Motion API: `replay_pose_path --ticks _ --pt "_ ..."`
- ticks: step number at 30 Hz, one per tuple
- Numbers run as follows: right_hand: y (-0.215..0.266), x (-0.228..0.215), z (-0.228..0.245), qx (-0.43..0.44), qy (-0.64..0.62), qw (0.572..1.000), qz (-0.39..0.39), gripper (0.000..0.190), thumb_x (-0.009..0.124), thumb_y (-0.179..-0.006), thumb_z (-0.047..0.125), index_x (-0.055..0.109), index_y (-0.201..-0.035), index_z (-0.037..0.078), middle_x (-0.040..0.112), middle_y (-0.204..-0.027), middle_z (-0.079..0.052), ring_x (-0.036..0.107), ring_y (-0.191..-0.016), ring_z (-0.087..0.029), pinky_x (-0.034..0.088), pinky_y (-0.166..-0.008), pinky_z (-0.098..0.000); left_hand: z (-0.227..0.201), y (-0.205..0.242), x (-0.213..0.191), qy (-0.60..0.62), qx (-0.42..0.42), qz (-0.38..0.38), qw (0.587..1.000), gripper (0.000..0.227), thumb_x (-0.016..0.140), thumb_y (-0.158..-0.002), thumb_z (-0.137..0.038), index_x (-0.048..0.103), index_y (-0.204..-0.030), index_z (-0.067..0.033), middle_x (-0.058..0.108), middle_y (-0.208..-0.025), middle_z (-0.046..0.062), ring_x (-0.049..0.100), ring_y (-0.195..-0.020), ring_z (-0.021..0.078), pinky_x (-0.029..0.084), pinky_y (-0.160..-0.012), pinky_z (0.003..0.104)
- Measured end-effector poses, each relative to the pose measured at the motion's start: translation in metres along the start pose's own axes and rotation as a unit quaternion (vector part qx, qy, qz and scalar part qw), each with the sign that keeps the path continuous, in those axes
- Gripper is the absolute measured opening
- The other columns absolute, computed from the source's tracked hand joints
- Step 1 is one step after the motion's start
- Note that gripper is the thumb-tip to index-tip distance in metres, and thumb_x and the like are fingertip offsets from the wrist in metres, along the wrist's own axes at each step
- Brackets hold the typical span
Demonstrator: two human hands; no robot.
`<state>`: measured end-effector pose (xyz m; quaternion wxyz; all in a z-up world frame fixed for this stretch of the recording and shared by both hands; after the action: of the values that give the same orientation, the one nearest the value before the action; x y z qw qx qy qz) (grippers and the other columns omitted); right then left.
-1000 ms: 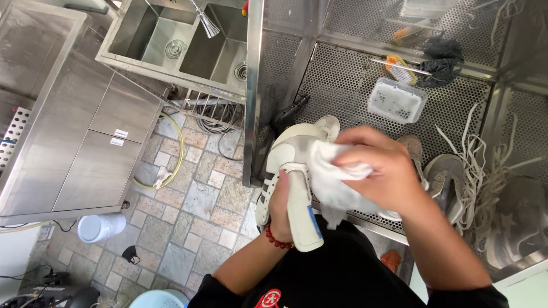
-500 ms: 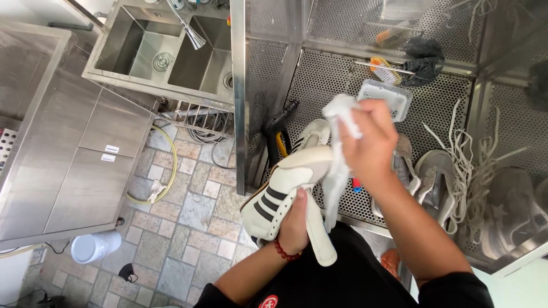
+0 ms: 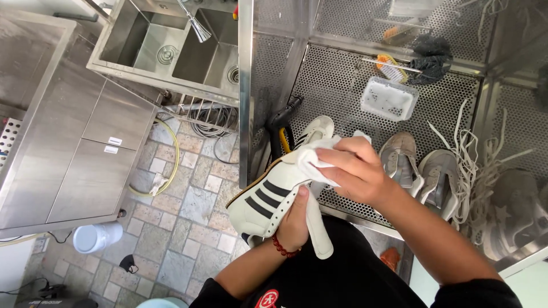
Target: The recorder is cleaning white sneakers using a brush, a cloth, and a cleaning solution.
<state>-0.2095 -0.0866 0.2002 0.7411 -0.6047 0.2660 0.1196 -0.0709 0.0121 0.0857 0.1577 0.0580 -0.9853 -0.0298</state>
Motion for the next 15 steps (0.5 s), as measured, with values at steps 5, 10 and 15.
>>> replay_pose_path --ticks 5,10,15 --pt "0.030 0.009 -0.011 0.060 0.011 0.997 -0.045 0.027 0.079 -0.070 -0.005 0.071 -0.095 -0.006 0.067 -0.112 -0.015 0.062 -0.094 -0.033 0.054 -0.076 -0.0413 0.016 0.001 -0.024 0.053 -0.066 -0.019 0.996 0.045 0.041 -0.111 -0.038 0.061 -0.115 0.0022 0.062 -0.087 0.008 0.059 -0.076 0.0156 0.049 -0.067 0.028" --pt "0.046 0.013 -0.004 0.178 -0.007 0.983 -0.048 0.031 0.080 -0.073 -0.009 0.069 -0.102 -0.006 0.066 -0.111 -0.018 0.065 -0.094 -0.033 0.056 -0.080 -0.0407 -0.026 0.001 -0.027 0.081 -0.072 -0.010 0.994 0.051 0.035 -0.110 -0.045 0.061 -0.105 -0.0009 0.062 -0.081 0.007 0.058 -0.071 0.0158 0.047 -0.063 0.027" --pt "-0.016 -0.016 0.031 0.132 -0.022 0.984 -0.120 0.031 0.080 -0.075 -0.006 0.068 -0.103 -0.006 0.066 -0.112 -0.015 0.065 -0.097 -0.032 0.055 -0.082 -0.0395 -0.009 0.002 -0.024 0.072 -0.105 0.030 0.991 0.054 0.032 -0.108 -0.049 0.059 -0.109 -0.0021 0.060 -0.084 0.006 0.057 -0.071 0.0145 0.047 -0.063 0.028"
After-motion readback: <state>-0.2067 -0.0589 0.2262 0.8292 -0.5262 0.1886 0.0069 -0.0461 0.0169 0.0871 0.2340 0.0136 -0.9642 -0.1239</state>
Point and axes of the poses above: each hand's wrist, its own y-axis away from the middle knuckle, its own x-axis out of the palm, z = x × y, the point moved 3 cm from there along -y, towards the middle knuckle
